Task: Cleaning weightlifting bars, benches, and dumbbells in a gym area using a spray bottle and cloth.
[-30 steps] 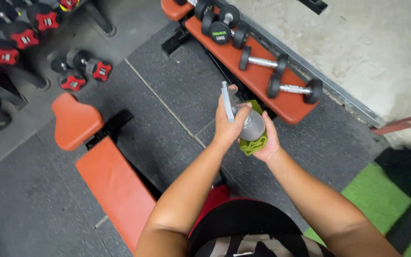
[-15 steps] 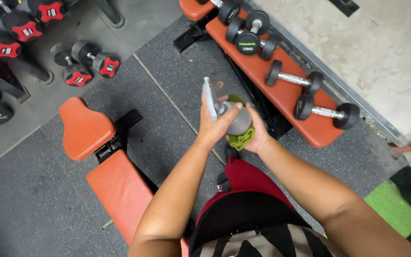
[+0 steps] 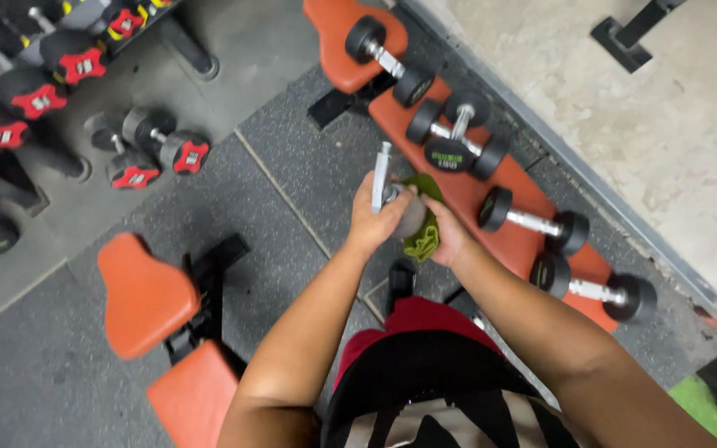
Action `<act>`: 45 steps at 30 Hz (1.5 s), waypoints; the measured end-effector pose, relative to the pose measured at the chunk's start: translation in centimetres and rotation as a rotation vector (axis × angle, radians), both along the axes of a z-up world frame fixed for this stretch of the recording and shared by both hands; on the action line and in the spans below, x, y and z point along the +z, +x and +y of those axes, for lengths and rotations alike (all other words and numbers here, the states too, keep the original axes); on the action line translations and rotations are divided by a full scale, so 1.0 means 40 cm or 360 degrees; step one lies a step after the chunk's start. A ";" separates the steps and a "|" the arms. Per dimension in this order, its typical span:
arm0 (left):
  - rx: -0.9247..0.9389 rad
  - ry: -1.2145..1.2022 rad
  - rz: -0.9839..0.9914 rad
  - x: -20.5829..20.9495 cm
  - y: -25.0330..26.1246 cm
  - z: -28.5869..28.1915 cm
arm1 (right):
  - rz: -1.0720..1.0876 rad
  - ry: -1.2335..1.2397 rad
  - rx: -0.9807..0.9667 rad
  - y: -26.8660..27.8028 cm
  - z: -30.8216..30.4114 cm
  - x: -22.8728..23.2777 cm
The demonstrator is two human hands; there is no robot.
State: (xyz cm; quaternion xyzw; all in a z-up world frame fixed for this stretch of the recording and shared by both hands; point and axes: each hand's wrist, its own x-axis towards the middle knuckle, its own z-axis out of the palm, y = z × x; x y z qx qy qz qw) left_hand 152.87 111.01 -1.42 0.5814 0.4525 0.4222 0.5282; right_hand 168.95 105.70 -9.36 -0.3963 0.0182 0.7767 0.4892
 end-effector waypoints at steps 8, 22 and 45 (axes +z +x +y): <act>-0.0058 -0.0140 0.0299 -0.011 0.045 0.316 | -0.0045 -0.0057 -0.0458 0.155 0.257 -0.005; -0.0731 -0.0040 0.0750 -0.100 0.089 0.949 | 0.0100 -0.0241 -0.1168 0.110 0.704 -0.138; -0.2849 0.0065 0.2043 -0.660 0.723 1.235 | 0.0905 -0.0722 -0.2013 0.144 1.063 -0.406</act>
